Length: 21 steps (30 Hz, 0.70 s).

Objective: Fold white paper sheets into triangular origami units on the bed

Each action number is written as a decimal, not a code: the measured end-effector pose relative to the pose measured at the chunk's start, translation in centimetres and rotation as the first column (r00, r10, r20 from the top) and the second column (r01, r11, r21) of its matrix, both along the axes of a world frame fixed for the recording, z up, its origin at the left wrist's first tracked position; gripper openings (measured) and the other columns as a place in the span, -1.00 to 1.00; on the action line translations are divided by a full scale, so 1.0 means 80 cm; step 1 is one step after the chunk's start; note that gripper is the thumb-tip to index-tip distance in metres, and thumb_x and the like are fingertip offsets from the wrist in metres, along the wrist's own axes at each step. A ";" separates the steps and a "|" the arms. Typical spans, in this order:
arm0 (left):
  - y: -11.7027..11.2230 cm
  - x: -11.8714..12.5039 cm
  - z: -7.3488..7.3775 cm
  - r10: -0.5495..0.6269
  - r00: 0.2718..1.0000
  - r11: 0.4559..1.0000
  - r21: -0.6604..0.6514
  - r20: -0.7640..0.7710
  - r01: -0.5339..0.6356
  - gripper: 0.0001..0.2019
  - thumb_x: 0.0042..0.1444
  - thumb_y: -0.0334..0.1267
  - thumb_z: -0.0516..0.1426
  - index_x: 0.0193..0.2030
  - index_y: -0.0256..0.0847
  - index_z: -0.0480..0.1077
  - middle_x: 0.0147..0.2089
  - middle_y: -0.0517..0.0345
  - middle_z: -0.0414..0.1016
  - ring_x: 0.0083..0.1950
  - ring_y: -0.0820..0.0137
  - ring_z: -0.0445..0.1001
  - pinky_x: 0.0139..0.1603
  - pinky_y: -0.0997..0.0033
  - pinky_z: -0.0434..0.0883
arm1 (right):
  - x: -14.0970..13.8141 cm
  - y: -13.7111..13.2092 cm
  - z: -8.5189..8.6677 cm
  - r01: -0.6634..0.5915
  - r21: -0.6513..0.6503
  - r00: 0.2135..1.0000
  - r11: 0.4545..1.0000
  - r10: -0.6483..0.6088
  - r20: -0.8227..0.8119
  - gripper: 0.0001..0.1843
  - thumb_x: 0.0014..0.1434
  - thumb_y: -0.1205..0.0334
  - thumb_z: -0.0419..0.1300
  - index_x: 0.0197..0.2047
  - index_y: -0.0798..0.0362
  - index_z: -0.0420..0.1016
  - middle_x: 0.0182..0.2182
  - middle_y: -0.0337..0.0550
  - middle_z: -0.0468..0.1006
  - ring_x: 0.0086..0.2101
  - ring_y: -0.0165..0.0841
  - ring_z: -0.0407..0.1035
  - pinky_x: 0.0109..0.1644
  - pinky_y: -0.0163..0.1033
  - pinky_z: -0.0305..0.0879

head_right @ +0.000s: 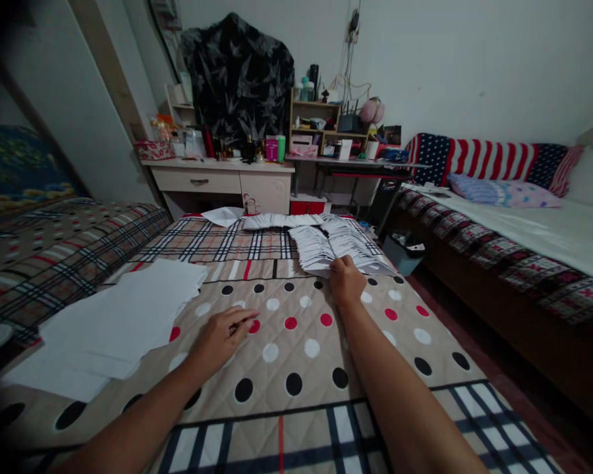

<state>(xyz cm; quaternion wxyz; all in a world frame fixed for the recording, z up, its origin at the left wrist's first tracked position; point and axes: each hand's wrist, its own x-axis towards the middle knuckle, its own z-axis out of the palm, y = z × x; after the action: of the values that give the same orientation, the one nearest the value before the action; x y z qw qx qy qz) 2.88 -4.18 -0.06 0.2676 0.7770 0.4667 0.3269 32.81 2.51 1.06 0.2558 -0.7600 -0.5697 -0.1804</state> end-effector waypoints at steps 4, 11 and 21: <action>0.001 -0.001 -0.003 -0.022 1.000 1.000 -0.005 -0.013 0.022 -0.74 0.20 -0.35 0.04 -0.12 -0.16 0.56 -0.14 0.11 0.56 -0.12 0.37 0.51 -0.06 0.36 0.41 | -0.010 0.013 -0.001 0.010 -0.036 1.000 0.999 -0.010 -0.002 -0.74 0.24 0.35 0.05 -0.14 -0.05 0.55 -0.13 -0.19 0.50 -0.32 -0.38 0.35 -0.41 -0.24 -0.09; 0.003 -0.002 -0.004 -0.048 0.999 0.999 -0.017 -0.003 0.048 -0.75 0.19 -0.36 0.05 -0.16 -0.14 0.56 -0.15 0.13 0.55 -0.12 0.39 0.50 -0.07 0.40 0.40 | -0.030 -0.010 -0.005 0.040 -0.033 0.999 0.999 -0.041 -0.034 -0.79 0.21 0.33 0.06 -0.11 0.06 0.43 -0.11 -0.08 0.46 -0.19 -0.28 0.36 -0.32 -0.23 0.08; 0.004 -0.003 -0.004 -0.050 0.999 0.998 -0.038 0.022 0.051 -0.76 0.19 -0.34 0.05 -0.18 -0.13 0.57 -0.17 0.14 0.55 -0.15 0.40 0.51 -0.10 0.39 0.40 | -0.042 -0.010 -0.018 -0.184 -0.237 0.979 0.954 0.200 0.048 -0.55 0.29 0.12 -0.01 0.17 0.12 0.35 0.18 0.03 0.39 0.15 -0.12 0.22 0.14 -0.10 0.13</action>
<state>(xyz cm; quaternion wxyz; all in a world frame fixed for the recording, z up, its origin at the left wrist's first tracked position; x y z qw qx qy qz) 2.64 -3.83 -0.40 0.2955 0.7797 0.4503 0.3193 29.44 1.73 -0.38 0.1612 -0.7187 -0.6667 -0.1140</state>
